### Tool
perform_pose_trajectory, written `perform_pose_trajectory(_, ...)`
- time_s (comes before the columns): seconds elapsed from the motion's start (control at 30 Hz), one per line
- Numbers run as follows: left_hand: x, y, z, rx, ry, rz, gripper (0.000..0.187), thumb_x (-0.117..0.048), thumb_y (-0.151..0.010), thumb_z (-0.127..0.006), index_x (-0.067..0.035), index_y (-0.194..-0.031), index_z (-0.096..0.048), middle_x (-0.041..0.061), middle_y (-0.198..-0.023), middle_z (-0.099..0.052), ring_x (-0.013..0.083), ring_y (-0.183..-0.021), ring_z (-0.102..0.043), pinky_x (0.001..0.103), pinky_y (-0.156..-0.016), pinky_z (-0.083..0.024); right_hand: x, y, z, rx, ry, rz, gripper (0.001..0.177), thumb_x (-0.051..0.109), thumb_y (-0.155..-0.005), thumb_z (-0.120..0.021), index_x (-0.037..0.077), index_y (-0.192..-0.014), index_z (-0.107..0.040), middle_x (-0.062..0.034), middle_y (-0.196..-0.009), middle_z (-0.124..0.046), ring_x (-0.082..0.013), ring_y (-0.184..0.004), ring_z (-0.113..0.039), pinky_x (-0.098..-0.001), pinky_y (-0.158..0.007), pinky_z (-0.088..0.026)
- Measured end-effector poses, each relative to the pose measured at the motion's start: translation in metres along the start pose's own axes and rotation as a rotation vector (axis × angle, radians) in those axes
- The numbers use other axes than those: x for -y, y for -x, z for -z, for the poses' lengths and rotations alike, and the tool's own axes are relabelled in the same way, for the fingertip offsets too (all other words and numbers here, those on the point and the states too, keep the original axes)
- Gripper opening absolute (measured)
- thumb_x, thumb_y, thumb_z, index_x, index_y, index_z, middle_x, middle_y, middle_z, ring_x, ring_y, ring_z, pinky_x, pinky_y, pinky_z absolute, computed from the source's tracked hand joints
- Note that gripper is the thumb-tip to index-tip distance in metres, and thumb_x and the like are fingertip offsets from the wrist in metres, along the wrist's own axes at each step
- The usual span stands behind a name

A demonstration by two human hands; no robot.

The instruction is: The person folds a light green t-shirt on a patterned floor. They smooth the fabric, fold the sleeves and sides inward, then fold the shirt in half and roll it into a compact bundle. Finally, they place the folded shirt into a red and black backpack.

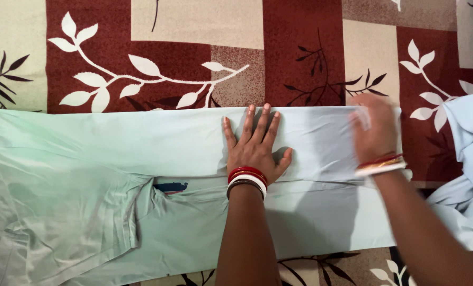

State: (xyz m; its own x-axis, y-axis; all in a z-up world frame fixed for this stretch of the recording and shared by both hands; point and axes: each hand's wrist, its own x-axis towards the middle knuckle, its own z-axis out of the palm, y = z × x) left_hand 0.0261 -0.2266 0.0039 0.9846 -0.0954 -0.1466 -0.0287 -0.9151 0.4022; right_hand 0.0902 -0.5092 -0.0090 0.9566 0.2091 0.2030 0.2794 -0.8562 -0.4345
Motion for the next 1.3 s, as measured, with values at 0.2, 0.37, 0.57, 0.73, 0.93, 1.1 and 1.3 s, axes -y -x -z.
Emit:
perform_pose_trajectory(0.2, 0.000, -0.002, -0.001, -0.002, -0.005, 0.005, 0.082, -0.063, -0.085, -0.053, -0.027, -0.156, -0.032, -0.003, -0.166, -0.023, 0.0210, -0.155, -0.012, 0.069, -0.121, 0.001, 0.035, 0.021, -0.016, 0.351, 0.310, 0.091, 0.076, 0.062, -0.103, -0.029, 0.014, -0.162, -0.028, -0.0155, -0.170, -0.022, -0.0350, -0.156, -0.019, -0.0541, -0.124, -0.012)
perform_pose_trajectory(0.37, -0.001, -0.003, 0.000, 0.008, -0.002, 0.005, 0.082, -0.062, -0.085, -0.053, -0.027, -0.156, -0.033, -0.004, -0.166, -0.023, 0.0206, -0.154, -0.013, 0.069, -0.120, 0.001, 0.003, 0.022, 0.013, 0.366, 0.434, -0.125, 0.084, 0.070, -0.099, -0.015, 0.016, -0.163, -0.021, -0.0100, -0.171, -0.017, -0.0322, -0.157, -0.014, -0.0568, -0.124, -0.005)
perform_pose_trajectory(0.57, 0.001, -0.001, -0.002, -0.013, 0.029, -0.003, 0.081, -0.061, -0.086, -0.054, -0.026, -0.156, -0.034, -0.004, -0.167, -0.023, 0.0210, -0.155, -0.013, 0.070, -0.121, 0.001, -0.011, 0.028, 0.018, 0.275, 0.404, -0.181, 0.082, 0.068, -0.101, -0.020, 0.015, -0.163, -0.024, -0.0093, -0.172, -0.019, -0.0318, -0.158, -0.013, -0.0591, -0.125, -0.004)
perform_pose_trajectory(0.73, 0.001, 0.002, 0.001, -0.021, 0.024, -0.005, 0.079, -0.060, -0.088, -0.051, -0.026, -0.158, -0.033, -0.004, -0.168, -0.022, 0.0203, -0.156, -0.013, 0.068, -0.122, 0.001, -0.008, 0.023, 0.020, 0.283, 0.384, -0.174, 0.081, 0.066, -0.101, -0.021, 0.013, -0.163, -0.023, -0.0127, -0.171, -0.017, -0.0335, -0.158, -0.011, -0.0603, -0.124, -0.002)
perform_pose_trajectory(0.93, 0.000, 0.001, 0.003, 0.020, 0.020, 0.008, 0.078, -0.059, -0.090, -0.047, -0.027, -0.158, -0.029, -0.006, -0.168, -0.020, 0.0188, -0.156, -0.011, 0.065, -0.123, 0.002, 0.013, 0.045, 0.016, 0.326, 0.454, -0.096, 0.087, 0.071, -0.098, -0.017, 0.012, -0.163, -0.020, -0.0161, -0.171, -0.012, -0.0352, -0.156, -0.006, -0.0641, -0.120, 0.003)
perform_pose_trajectory(1.1, 0.001, 0.001, 0.003, -0.028, 0.087, -0.005, 0.077, -0.055, -0.087, -0.051, -0.025, -0.156, -0.032, -0.004, -0.166, -0.021, 0.0204, -0.154, -0.011, 0.064, -0.123, 0.003, 0.012, 0.075, 0.023, 0.357, 0.452, -0.208, 0.085, 0.070, -0.098, -0.014, 0.015, -0.162, -0.021, -0.0128, -0.171, -0.014, -0.0326, -0.159, -0.008, -0.0633, -0.122, 0.000)
perform_pose_trajectory(1.3, 0.016, 0.033, 0.007, -0.007, 0.169, -0.075, 0.070, -0.031, -0.088, -0.063, -0.018, -0.153, -0.041, 0.007, -0.166, -0.026, 0.0306, -0.156, -0.013, 0.065, -0.121, 0.001, -0.021, 0.094, 0.044, 0.329, 0.398, 0.009, 0.081, 0.065, -0.100, -0.025, 0.009, -0.159, -0.027, -0.0201, -0.167, -0.020, -0.0372, -0.154, -0.014, -0.0629, -0.120, -0.005)
